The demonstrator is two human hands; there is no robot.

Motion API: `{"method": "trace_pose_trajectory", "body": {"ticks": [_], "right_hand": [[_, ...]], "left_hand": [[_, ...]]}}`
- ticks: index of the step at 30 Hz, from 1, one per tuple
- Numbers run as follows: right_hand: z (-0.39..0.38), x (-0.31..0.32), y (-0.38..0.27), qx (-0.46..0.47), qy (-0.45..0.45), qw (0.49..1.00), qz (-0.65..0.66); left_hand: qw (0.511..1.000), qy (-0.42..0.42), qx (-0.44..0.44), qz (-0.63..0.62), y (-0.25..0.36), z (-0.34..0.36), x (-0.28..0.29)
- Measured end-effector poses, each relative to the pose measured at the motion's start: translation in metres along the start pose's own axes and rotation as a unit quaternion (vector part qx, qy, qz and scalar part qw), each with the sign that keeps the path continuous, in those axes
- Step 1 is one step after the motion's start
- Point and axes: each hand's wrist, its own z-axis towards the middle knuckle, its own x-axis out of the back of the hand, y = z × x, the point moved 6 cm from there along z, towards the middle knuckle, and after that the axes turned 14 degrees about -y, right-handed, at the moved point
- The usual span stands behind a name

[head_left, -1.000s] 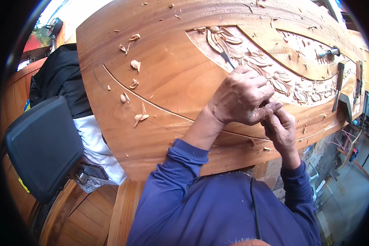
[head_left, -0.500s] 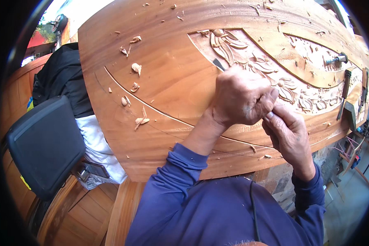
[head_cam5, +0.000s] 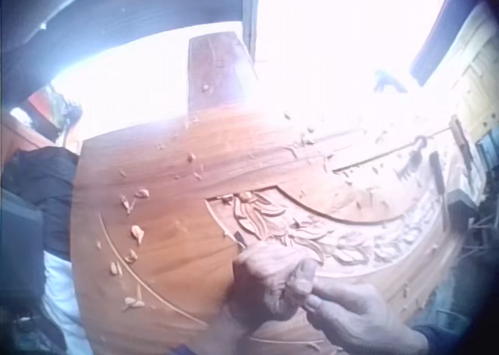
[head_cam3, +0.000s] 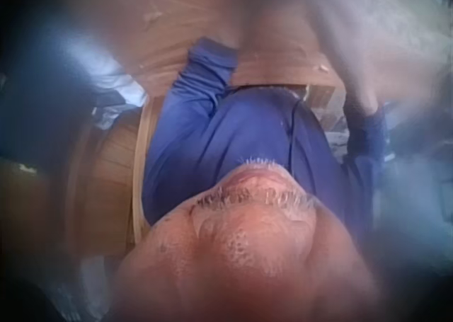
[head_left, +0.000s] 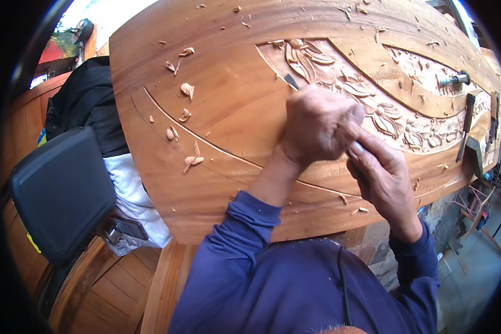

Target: The person carves a decorative floral pattern into a wooden panel using a chisel and a wooden mallet, clearing away wood shavings by hand.

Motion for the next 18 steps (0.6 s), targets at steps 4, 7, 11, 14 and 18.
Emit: {"method": "trace_pose_trajectory", "body": {"ticks": [4,7,11,14,18], "right_hand": [[0.013,-0.011,-0.015,0.011,0.002,0.999,-0.034],[0.004,-0.007,-0.009,0.011,0.002,1.0,-0.006],[0.006,-0.012,-0.012,-0.017,0.002,1.0,0.01],[0.005,-0.01,-0.003,0.0,0.009,1.0,0.002],[0.016,-0.009,-0.002,0.021,0.001,1.0,-0.007]], "left_hand": [[0.996,0.013,0.037,-0.076,-0.022,0.001,0.006],[0.999,0.017,-0.009,-0.038,-0.009,0.0,0.005],[1.0,0.002,0.026,-0.015,-0.013,-0.002,0.005],[0.998,0.022,0.026,-0.053,-0.014,-0.003,0.003],[0.999,0.01,0.032,-0.007,-0.019,0.0,0.005]]}}
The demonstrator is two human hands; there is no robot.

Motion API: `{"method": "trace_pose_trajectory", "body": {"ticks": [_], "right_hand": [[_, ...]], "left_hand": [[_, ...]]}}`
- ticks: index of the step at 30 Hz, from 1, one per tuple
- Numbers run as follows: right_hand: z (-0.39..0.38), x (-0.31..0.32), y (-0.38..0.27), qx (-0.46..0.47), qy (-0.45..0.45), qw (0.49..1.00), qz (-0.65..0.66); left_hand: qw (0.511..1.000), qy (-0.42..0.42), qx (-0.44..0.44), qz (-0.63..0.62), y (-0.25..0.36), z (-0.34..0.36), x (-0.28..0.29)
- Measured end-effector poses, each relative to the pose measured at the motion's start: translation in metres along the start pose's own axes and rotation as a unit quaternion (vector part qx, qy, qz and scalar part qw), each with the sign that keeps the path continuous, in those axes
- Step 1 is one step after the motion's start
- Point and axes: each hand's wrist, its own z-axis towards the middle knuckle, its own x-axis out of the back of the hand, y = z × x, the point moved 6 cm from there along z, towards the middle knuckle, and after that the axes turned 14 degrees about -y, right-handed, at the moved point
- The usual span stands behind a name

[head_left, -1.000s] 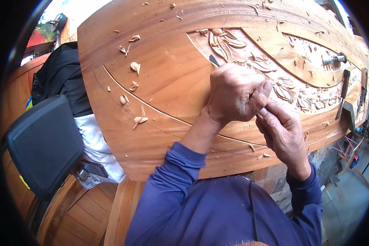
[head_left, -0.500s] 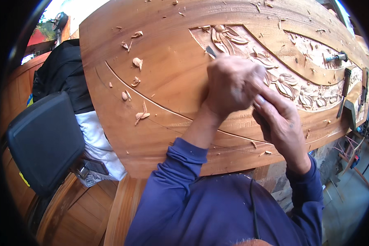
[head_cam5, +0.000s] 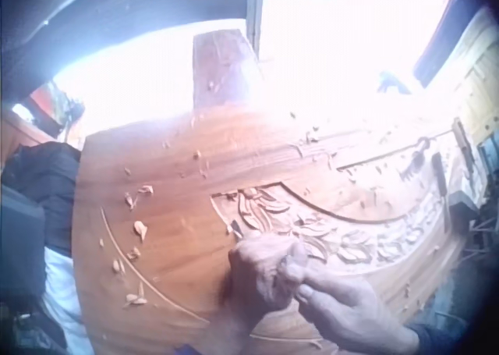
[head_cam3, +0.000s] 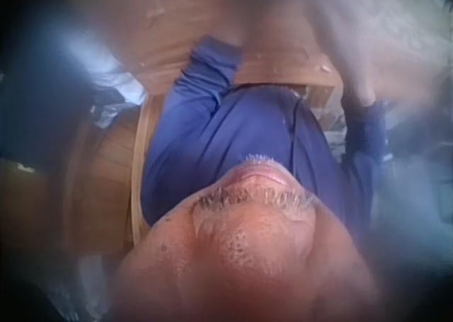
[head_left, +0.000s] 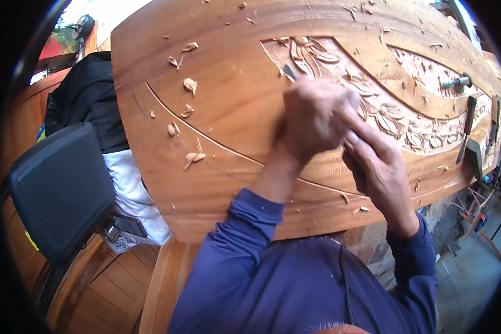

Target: The person carves a decorative floral pattern into a wooden panel using a chisel and a wooden mallet, clearing away wood shavings by hand.

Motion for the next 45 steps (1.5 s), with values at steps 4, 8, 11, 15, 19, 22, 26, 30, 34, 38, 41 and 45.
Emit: {"method": "trace_pose_trajectory", "body": {"ticks": [4,8,11,15,19,22,26,30,34,38,41,45], "right_hand": [[0.004,-0.003,0.004,0.019,0.013,1.0,0.009],[-0.005,-0.003,-0.011,-0.022,0.006,0.999,-0.027],[-0.005,-0.004,-0.005,-0.026,0.019,0.999,-0.018],[0.004,-0.004,0.01,0.033,0.019,0.999,0.007],[0.006,-0.007,0.002,0.101,0.006,0.993,-0.062],[-0.002,-0.012,-0.006,0.03,0.001,0.999,-0.013],[0.018,-0.012,0.008,0.072,0.015,0.996,-0.049],[0.004,-0.018,0.005,0.083,0.02,0.994,-0.062],[0.009,-0.023,-0.006,0.059,0.023,0.996,-0.069],[0.01,-0.029,-0.002,0.095,0.031,0.994,-0.044],[0.01,-0.024,0.007,0.032,0.024,0.999,-0.028],[0.02,-0.011,0.027,0.132,0.051,0.983,-0.117]], "left_hand": [[1.0,0.006,0.017,-0.021,-0.006,-0.001,0.003],[0.999,-0.012,0.024,-0.025,-0.001,-0.002,0.0],[0.997,0.003,0.019,-0.07,-0.004,-0.004,-0.001],[1.0,0.016,0.022,-0.015,-0.007,0.0,0.005],[1.0,0.019,-0.009,-0.024,-0.003,0.0,0.002],[0.999,0.013,0.006,-0.049,-0.005,-0.003,0.002],[0.991,0.048,0.041,-0.115,-0.012,-0.002,0.006],[0.993,0.017,0.028,-0.111,-0.009,-0.006,0.007],[0.99,0.029,0.031,-0.137,-0.014,-0.004,0.009],[0.989,0.059,0.032,-0.13,-0.013,-0.009,0.014],[0.994,0.043,0.026,-0.096,-0.012,-0.003,0.021],[0.996,0.045,-0.074,-0.003,0.002,0.003,0.02]]}}
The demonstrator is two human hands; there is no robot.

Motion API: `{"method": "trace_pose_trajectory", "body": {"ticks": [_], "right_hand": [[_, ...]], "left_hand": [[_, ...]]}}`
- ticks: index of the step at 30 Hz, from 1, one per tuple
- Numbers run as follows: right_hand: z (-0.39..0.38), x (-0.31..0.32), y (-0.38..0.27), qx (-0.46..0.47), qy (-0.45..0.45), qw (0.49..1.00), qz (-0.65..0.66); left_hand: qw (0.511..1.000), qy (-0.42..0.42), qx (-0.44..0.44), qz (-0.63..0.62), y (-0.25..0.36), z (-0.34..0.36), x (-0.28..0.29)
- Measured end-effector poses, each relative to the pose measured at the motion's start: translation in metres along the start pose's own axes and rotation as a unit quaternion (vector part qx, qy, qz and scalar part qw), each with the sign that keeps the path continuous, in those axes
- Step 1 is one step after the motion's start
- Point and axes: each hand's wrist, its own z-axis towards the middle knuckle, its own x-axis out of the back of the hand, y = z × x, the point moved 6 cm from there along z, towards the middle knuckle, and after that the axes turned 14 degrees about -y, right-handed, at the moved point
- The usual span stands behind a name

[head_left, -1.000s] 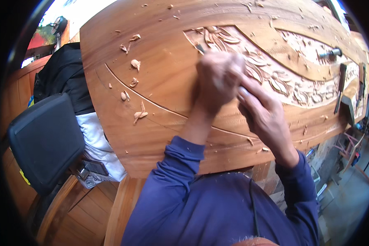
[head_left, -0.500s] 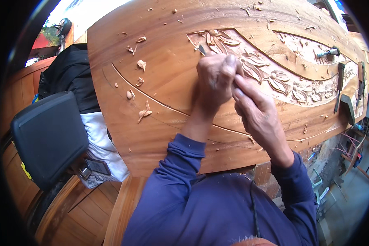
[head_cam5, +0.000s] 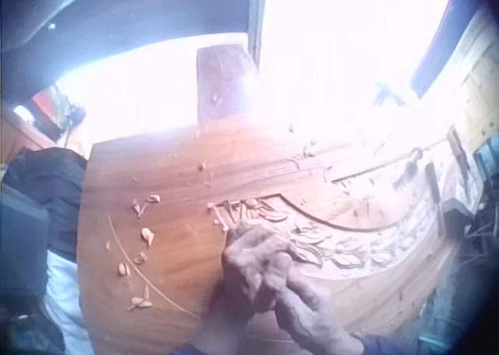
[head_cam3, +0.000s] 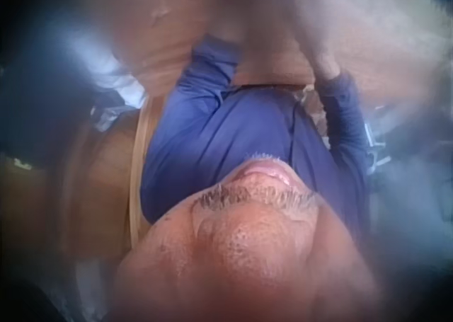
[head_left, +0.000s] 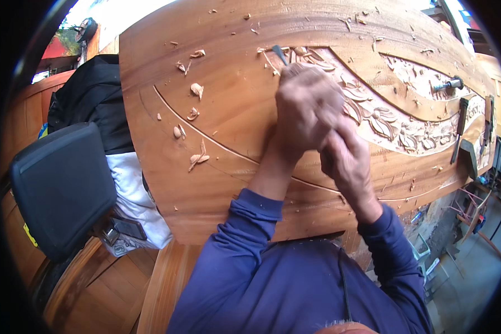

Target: The person carves a decorative floral pattern into a wooden panel using a chisel and a wooden mallet, clearing away wood shavings by hand.

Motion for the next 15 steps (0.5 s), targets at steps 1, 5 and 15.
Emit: {"method": "trace_pose_trajectory", "body": {"ticks": [1,5,15], "right_hand": [[-0.007,-0.001,0.001,-0.016,0.013,0.999,0.047],[-0.034,0.008,0.013,-0.048,0.018,0.98,0.19],[-0.017,-0.013,-0.024,-0.157,-0.02,0.965,0.21]], "left_hand": [[1.0,0.0,-0.023,0.02,0.008,0.003,-0.001],[0.996,-0.075,-0.017,0.042,0.021,-0.001,-0.016],[0.994,-0.087,0.055,-0.047,0.0,-0.005,-0.003]]}}
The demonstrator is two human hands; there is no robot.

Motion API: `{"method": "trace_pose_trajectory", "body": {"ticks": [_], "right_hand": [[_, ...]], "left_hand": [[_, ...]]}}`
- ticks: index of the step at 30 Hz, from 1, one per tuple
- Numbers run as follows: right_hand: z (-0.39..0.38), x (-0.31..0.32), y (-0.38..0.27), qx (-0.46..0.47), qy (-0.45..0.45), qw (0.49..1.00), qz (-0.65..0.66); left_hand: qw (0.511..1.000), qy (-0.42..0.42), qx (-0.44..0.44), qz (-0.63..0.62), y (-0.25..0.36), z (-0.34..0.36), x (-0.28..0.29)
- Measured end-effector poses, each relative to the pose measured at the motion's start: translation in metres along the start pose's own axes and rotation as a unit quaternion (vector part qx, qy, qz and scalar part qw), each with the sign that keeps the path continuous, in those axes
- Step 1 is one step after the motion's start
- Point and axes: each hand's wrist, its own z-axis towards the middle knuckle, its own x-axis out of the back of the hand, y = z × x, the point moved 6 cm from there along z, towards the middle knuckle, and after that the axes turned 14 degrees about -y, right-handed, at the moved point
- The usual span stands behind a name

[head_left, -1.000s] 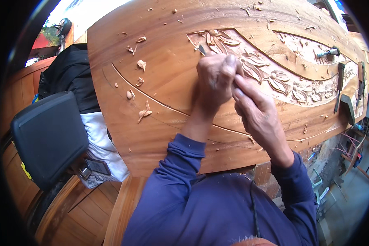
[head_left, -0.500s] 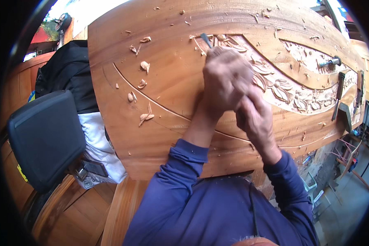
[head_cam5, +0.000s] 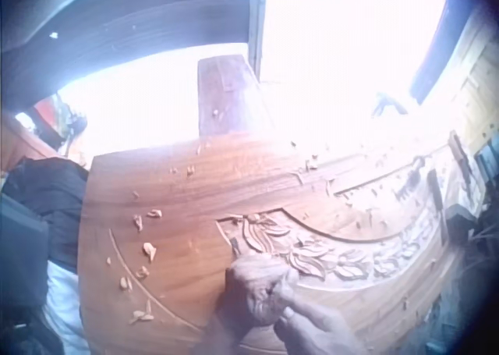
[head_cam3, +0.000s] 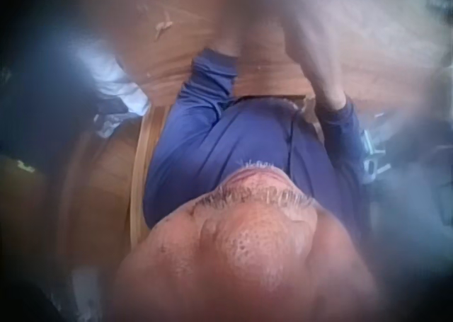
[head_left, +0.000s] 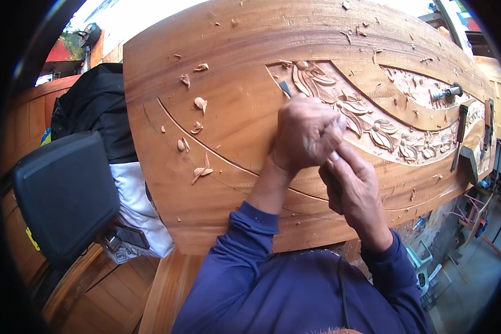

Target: The person carves a decorative floral pattern into a wooden panel using a chisel and a wooden mallet, clearing away wood shavings by hand.

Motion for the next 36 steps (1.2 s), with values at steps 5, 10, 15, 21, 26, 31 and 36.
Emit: {"method": "trace_pose_trajectory", "body": {"ticks": [5,10,15,21,26,31,36], "right_hand": [[0.001,-0.023,-0.007,0.016,0.016,1.0,0.008],[0.011,-0.022,-0.002,0.041,0.023,0.997,0.053],[0.004,-0.023,0.003,0.036,0.062,0.994,0.079],[-0.001,-0.026,0.002,0.02,0.057,0.997,0.039],[0.006,-0.027,-0.006,0.014,-0.001,0.996,0.091],[0.018,-0.026,-0.005,0.034,0.013,0.999,0.01],[0.012,-0.03,-0.004,0.037,0.022,0.999,0.023]], "left_hand": [[0.997,0.022,0.029,-0.074,-0.016,-0.006,0.008],[0.995,0.038,0.006,-0.097,-0.017,0.005,0.01],[0.997,0.002,0.031,-0.077,-0.017,-0.002,0.007],[0.996,0.014,0.031,-0.084,-0.014,-0.005,0.007],[0.995,0.038,0.029,-0.084,-0.019,-0.001,0.015],[0.995,0.023,0.022,-0.092,-0.026,0.005,0.016],[0.996,0.004,0.026,-0.09,-0.022,0.001,0.016]]}}
